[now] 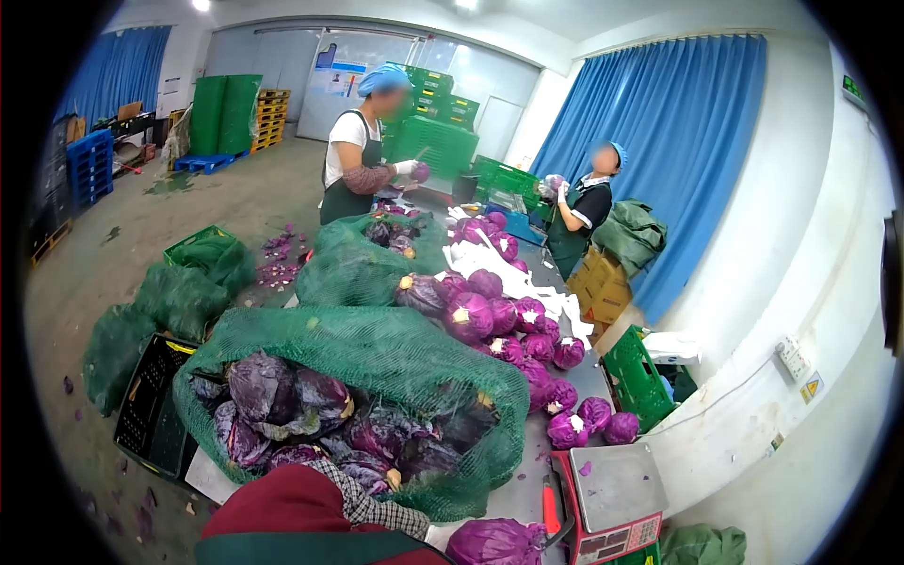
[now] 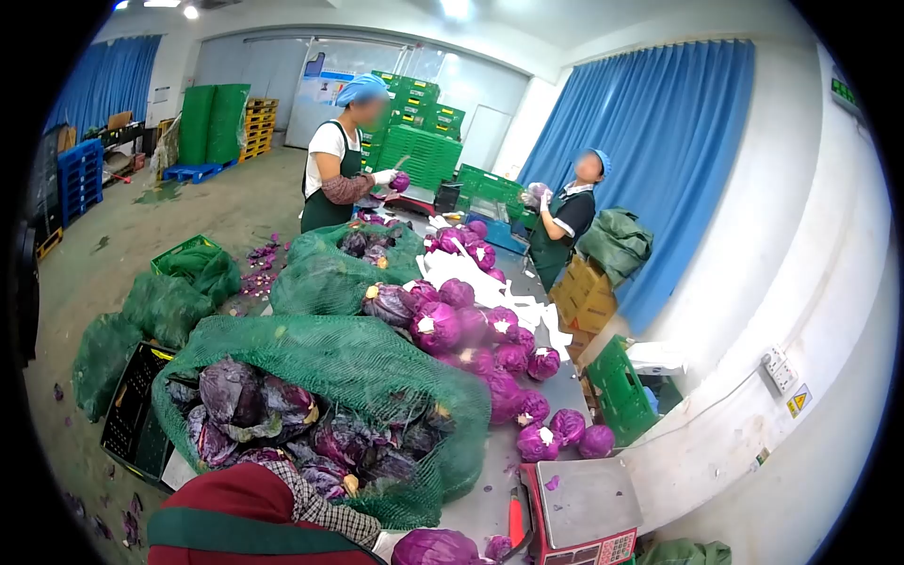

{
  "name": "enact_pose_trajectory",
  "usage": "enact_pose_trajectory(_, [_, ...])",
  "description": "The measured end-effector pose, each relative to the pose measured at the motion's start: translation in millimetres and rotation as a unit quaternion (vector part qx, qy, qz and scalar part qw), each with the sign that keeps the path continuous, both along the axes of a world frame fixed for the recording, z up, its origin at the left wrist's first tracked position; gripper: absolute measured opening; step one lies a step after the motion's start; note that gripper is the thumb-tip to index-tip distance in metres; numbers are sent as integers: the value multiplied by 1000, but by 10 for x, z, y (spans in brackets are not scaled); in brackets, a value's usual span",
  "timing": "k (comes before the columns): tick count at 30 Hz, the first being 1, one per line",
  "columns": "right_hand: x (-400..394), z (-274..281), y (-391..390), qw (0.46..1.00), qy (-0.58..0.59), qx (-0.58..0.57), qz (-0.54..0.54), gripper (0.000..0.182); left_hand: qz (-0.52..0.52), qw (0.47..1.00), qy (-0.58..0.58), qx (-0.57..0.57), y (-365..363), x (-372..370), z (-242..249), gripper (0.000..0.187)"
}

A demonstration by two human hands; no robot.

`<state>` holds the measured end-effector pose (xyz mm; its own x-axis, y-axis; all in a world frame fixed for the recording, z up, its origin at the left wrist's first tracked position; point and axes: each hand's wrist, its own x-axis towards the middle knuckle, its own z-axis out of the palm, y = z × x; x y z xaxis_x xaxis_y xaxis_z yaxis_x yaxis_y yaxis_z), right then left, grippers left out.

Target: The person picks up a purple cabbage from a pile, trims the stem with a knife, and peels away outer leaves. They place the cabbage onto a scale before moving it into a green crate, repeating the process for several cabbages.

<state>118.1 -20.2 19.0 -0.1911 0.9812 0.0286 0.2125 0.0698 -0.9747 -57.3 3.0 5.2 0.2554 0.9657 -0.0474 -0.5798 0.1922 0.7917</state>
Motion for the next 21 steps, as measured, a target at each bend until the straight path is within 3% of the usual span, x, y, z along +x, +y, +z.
enact_pose_trajectory(9, [13,-37,55,1000,-13,4,-5,14,52,987,-135,-73,312,-606,302,57])
enact_pose_trajectory(21, [34,-146,105,1000,-10,1,-17,18,-35,981,-137,-134,-9,-5,179,56])
